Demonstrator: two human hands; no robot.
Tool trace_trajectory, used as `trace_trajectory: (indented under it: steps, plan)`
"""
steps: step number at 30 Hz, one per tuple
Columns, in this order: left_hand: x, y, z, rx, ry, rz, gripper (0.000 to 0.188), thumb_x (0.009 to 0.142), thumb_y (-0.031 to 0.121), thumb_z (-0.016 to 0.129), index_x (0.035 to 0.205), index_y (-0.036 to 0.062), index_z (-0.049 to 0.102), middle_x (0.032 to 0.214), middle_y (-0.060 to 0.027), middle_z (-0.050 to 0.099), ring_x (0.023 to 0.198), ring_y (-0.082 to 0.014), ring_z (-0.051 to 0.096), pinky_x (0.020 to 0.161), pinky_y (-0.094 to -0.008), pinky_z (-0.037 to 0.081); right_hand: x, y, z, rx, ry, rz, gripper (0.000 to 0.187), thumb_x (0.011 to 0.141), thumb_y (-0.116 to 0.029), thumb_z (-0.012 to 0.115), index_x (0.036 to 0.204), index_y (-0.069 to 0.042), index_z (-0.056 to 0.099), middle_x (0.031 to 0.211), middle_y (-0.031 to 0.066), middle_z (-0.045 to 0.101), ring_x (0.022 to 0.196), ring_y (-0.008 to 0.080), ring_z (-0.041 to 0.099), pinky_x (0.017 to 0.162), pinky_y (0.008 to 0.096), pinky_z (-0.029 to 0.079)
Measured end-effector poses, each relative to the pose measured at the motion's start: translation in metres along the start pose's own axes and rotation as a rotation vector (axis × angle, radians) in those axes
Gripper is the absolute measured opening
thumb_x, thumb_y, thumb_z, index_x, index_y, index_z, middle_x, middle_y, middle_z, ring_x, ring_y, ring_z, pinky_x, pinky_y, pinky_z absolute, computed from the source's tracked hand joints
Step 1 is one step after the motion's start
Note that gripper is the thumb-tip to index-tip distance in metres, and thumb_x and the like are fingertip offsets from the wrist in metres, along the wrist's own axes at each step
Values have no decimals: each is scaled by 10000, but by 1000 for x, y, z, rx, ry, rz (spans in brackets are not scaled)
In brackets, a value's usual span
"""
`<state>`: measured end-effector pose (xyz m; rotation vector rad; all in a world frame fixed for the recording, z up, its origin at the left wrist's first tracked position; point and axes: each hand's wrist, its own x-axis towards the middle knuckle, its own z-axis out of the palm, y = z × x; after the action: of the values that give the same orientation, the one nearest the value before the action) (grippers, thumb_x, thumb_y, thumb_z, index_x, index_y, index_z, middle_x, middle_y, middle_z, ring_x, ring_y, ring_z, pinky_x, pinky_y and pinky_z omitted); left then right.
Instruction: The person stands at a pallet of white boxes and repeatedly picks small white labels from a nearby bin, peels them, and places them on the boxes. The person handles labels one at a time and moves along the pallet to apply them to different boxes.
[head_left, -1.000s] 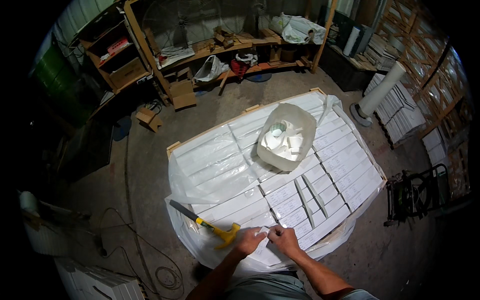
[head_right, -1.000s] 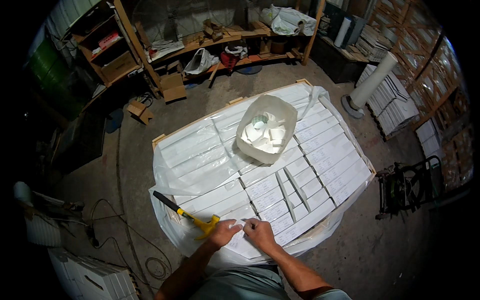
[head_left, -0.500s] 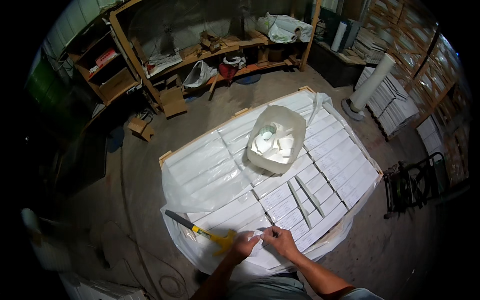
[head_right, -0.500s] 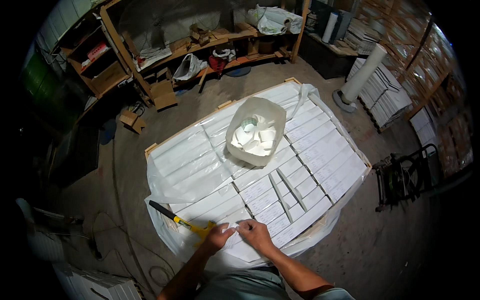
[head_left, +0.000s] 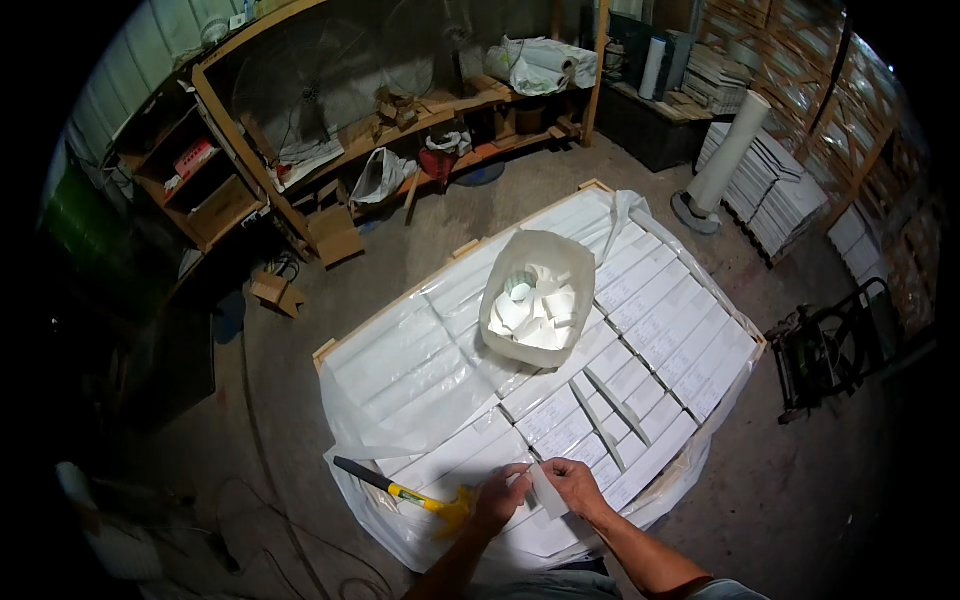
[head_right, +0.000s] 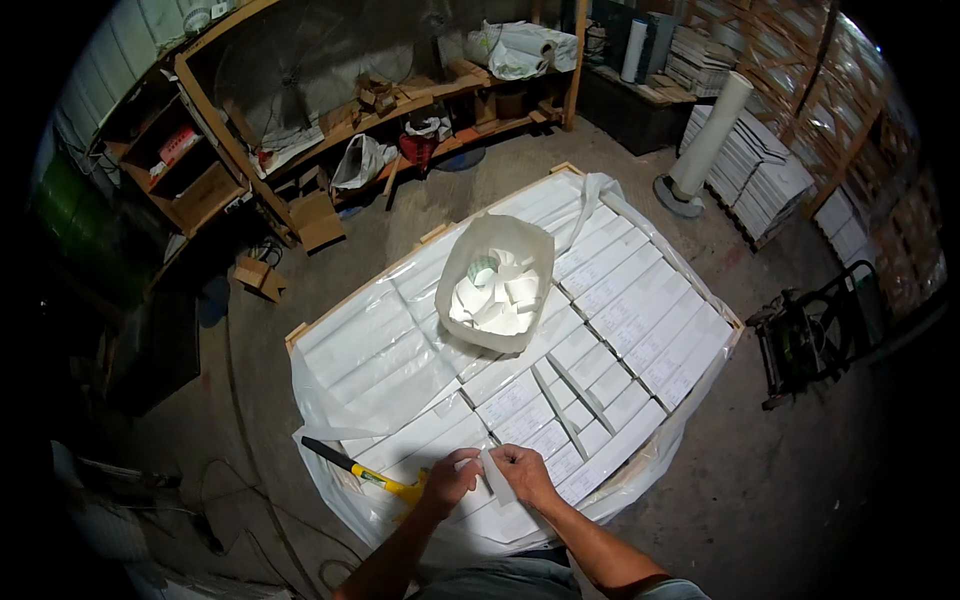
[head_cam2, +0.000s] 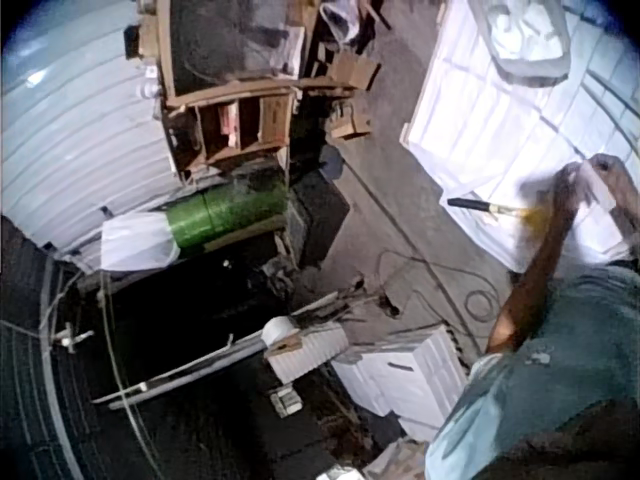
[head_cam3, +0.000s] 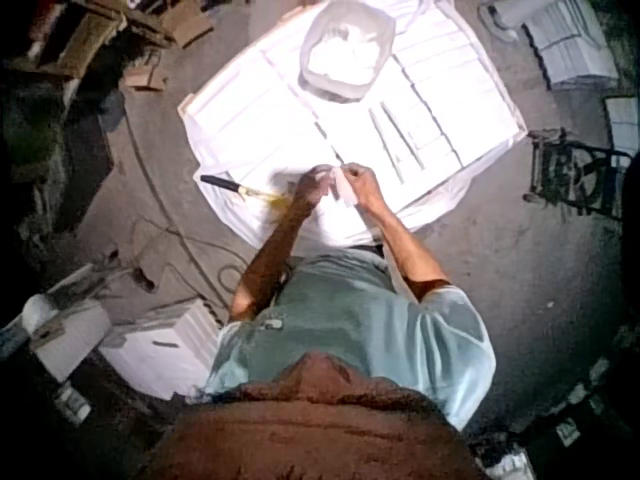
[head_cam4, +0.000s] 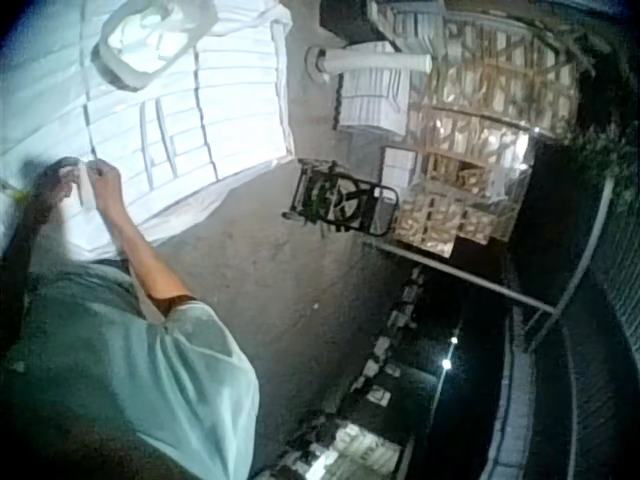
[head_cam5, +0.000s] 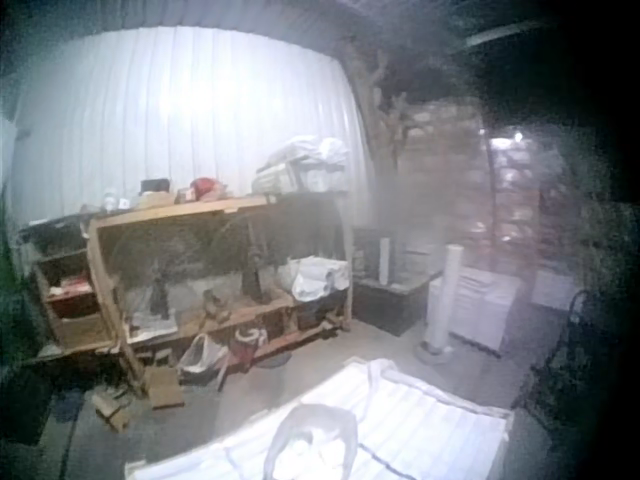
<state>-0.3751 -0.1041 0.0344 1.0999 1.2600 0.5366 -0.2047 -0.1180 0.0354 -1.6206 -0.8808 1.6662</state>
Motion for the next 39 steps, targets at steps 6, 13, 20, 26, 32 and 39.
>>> trace_trajectory:
  steps: [6,13,20,26,32,39]
  plan:
    - [30,-4,5,341,143,562,167,906,165,614,969,11,628,890,-154,645,804,-284,632,725,-356,498,16,11,-14,134,54,-82,254,891,-224,686,960,19,700,828,44,682,741,92,595,666,245,482]
    - [75,82,-10,420,403,664,55,855,48,616,886,4,605,892,-156,631,836,-345,617,725,-413,492,57,-3,-80,456,590,-116,199,880,-196,642,871,3,654,662,24,596,559,102,522,518,250,414]
    - [178,189,-25,660,571,485,202,894,197,591,961,12,637,979,-191,634,905,-386,622,786,-469,492,60,5,-81,352,585,-174,145,865,-148,622,861,-11,666,710,16,598,591,90,517,522,248,411]
    - [209,184,-20,920,547,461,215,883,246,625,954,47,665,977,-163,645,894,-361,641,771,-459,504,65,29,-48,131,527,-146,228,868,-204,653,892,21,683,721,18,631,665,83,565,606,264,474]
    - [149,65,-15,880,407,750,250,848,289,698,863,44,651,896,-160,662,791,-352,643,674,-427,509,62,-4,-24,-348,610,-250,199,874,-203,640,901,-10,677,772,149,672,693,265,662,645,349,510]
    - [132,-11,-17,546,64,-35,395,830,422,627,952,55,709,953,-196,695,940,-370,657,839,-442,492,83,-6,-8,-300,584,-261,242,880,-207,647,892,34,666,744,151,671,674,199,646,650,328,510]
